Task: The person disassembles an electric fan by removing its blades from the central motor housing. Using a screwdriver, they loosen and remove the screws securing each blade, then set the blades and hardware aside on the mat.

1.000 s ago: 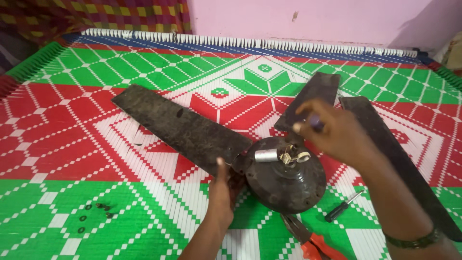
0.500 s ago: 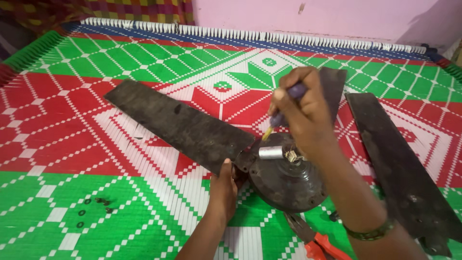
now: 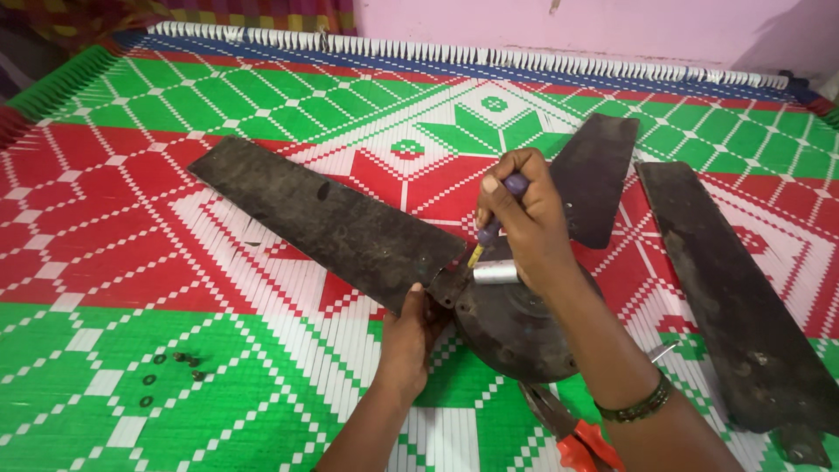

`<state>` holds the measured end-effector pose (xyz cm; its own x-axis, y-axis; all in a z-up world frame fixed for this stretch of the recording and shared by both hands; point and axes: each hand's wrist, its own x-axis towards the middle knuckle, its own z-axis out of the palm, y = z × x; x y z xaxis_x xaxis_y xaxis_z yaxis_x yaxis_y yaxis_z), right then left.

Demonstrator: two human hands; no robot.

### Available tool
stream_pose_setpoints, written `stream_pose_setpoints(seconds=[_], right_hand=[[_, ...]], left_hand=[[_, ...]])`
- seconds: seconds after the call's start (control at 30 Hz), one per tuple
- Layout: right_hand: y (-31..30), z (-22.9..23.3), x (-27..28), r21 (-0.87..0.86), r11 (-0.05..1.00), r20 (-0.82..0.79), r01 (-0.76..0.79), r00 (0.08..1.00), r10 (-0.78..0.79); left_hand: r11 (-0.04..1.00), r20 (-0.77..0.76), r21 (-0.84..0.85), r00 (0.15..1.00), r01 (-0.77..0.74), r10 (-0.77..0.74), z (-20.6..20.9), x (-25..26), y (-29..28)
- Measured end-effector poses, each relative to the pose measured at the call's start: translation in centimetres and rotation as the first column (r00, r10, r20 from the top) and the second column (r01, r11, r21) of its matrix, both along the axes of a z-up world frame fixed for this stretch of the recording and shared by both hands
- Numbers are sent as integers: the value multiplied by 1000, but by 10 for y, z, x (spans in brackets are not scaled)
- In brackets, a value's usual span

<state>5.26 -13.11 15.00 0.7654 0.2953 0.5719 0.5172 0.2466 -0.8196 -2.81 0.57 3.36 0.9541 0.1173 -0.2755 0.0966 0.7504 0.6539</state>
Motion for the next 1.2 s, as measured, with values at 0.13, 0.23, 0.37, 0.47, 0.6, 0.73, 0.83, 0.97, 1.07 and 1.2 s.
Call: stream_pose_setpoints(seconds=[0.13,0.23,0.37,0.47,0.6,0.73,0.83,0.97,1.07,1.2], right_hand=[[0,1,1,54,997,-11,-62,998,62],[2,2,1,105,989,-28,-105,994,108],[4,3,3,106,990,-69,-93,993,101],[6,5,7,120,988,-120,-97,987,112],[8,9,15,140,982,-167,-125,975,148],[15,12,21,126,988,-244,-89,963,118],[24,12,24,103,991,-291,-79,951,106],[37,9,30,107,993,-308,-49,948,80],[40,9,34,133,988,-319,-73,941,112],[43,6,36,102,983,-334,-154,925,180]], left_hand=[[1000,-3,10,1000,10,-10,1,0,1],[999,54,8,998,34,-35,1,-1,1],[999,32,17,998,44,-45,3,-2,2],[999,15,32,999,39,-39,4,-2,2],[999,18,14,999,34,-34,4,-1,2],[1000,-27,8,999,30,-30,3,0,2],[1000,9,-6,999,30,-30,1,0,2],[1000,-21,-6,1000,15,-15,-3,1,2],[999,-22,-34,1000,8,-8,-9,3,2],[999,0,-53,1000,-10,10,-14,6,1]])
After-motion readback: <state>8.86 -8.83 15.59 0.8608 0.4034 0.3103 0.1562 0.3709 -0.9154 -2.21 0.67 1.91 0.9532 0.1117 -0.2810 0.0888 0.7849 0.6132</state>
